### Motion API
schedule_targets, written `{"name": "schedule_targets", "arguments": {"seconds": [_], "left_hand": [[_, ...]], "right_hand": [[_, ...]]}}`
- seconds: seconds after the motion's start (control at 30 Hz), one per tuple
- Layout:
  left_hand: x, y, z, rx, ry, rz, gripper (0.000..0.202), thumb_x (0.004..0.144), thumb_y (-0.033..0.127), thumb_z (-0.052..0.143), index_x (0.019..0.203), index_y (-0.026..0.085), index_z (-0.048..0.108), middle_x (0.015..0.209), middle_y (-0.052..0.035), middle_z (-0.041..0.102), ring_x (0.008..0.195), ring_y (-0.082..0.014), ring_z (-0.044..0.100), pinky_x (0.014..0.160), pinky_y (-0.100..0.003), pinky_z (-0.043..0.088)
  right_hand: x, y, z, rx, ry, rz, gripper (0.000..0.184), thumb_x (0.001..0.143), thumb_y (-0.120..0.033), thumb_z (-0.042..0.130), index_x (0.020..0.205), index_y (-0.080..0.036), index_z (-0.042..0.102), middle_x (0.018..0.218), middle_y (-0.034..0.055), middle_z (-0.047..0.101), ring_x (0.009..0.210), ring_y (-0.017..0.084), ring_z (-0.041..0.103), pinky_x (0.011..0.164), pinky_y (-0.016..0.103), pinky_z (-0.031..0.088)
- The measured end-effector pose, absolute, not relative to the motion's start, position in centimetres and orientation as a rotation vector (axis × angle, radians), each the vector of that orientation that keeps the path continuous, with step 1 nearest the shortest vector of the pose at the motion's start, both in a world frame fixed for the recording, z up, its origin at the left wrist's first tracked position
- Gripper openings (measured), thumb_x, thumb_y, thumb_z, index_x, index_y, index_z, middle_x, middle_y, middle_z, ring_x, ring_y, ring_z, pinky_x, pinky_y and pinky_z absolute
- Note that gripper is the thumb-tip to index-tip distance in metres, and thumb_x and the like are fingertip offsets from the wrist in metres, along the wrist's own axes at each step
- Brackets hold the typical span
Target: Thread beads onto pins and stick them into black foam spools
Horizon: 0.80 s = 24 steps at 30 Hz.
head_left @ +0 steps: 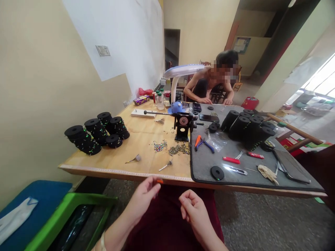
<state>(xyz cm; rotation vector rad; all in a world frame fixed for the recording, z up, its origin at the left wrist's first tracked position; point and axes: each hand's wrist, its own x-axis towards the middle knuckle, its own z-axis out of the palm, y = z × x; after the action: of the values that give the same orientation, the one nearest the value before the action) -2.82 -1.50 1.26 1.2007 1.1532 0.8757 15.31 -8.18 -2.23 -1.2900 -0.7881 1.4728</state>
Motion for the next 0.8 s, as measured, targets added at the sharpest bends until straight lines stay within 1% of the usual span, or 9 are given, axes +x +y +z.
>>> {"name": "schedule_targets", "arguments": {"seconds": [0.07, 0.2, 0.3, 0.43, 0.53, 0.63, 0.8], "left_hand": [[-2.1, -4.0, 0.4, 0.934, 1.072, 0.763, 0.020, 0.072, 0.030, 0.066, 0.085, 0.016, 0.061, 0.072, 0.0002, 0.059, 0.063, -0.0119, 0.052, 0.056, -0.022, 0.041], [-0.7, -6.2, -1.2, 0.675, 0.995, 0.724, 0.028, 0.069, 0.033, 0.072, 0.088, 0.015, 0.061, 0.078, -0.0020, 0.061, 0.069, -0.0132, 0.056, 0.057, -0.023, 0.043], [-0.2, -6.2, -1.8, 0.711, 0.977, 0.714, 0.030, 0.070, 0.036, 0.072, 0.088, 0.015, 0.059, 0.076, -0.0011, 0.059, 0.067, -0.0126, 0.056, 0.056, -0.023, 0.043], [0.1, -6.1, -2.0, 0.852, 1.005, 0.698, 0.029, 0.072, 0.039, 0.070, 0.080, 0.015, 0.056, 0.073, -0.0008, 0.058, 0.066, -0.0130, 0.056, 0.054, -0.023, 0.043], [0.2, -6.3, -1.8, 0.971, 1.018, 0.692, 0.030, 0.075, 0.043, 0.066, 0.076, 0.015, 0.054, 0.067, 0.0003, 0.058, 0.059, -0.0117, 0.054, 0.054, -0.024, 0.044], [0.1, -6.5, -1.8, 1.069, 1.028, 0.691, 0.030, 0.078, 0.044, 0.062, 0.076, 0.016, 0.052, 0.065, 0.0007, 0.058, 0.055, -0.0109, 0.053, 0.052, -0.024, 0.043], [0.2, -6.5, -1.9, 1.082, 1.020, 0.699, 0.031, 0.077, 0.045, 0.063, 0.075, 0.016, 0.052, 0.065, 0.0004, 0.059, 0.055, -0.0113, 0.054, 0.051, -0.024, 0.043]], "right_hand": [[14.8, -8.3, -2.4, -1.288, -0.791, 1.501, 0.044, 0.072, -0.058, 0.065, 0.074, -0.018, 0.048, 0.038, -0.0091, 0.047, 0.033, 0.002, 0.025, 0.036, 0.016, 0.014], [14.2, -8.6, -3.0, -1.336, -0.810, 1.548, 0.045, 0.071, -0.061, 0.064, 0.074, -0.019, 0.047, 0.036, -0.0093, 0.048, 0.030, 0.002, 0.024, 0.034, 0.016, 0.012], [14.2, -8.7, -3.4, -1.367, -0.808, 1.545, 0.046, 0.070, -0.062, 0.064, 0.073, -0.019, 0.046, 0.036, -0.0085, 0.051, 0.028, 0.002, 0.026, 0.033, 0.016, 0.014], [14.3, -8.6, -3.5, -1.389, -0.809, 1.531, 0.048, 0.068, -0.063, 0.065, 0.072, -0.019, 0.047, 0.037, -0.0078, 0.052, 0.028, 0.002, 0.028, 0.032, 0.015, 0.016], [14.1, -8.5, -3.5, -1.400, -0.826, 1.533, 0.047, 0.067, -0.062, 0.066, 0.071, -0.019, 0.048, 0.037, -0.0073, 0.053, 0.028, 0.003, 0.030, 0.032, 0.016, 0.017], [13.9, -8.4, -3.5, -1.406, -0.853, 1.528, 0.046, 0.067, -0.061, 0.066, 0.070, -0.018, 0.049, 0.037, -0.0073, 0.052, 0.028, 0.003, 0.031, 0.032, 0.016, 0.019], [13.9, -8.4, -3.4, -1.407, -0.869, 1.513, 0.044, 0.068, -0.059, 0.066, 0.070, -0.018, 0.049, 0.038, -0.0079, 0.051, 0.029, 0.003, 0.031, 0.033, 0.016, 0.020]]}}
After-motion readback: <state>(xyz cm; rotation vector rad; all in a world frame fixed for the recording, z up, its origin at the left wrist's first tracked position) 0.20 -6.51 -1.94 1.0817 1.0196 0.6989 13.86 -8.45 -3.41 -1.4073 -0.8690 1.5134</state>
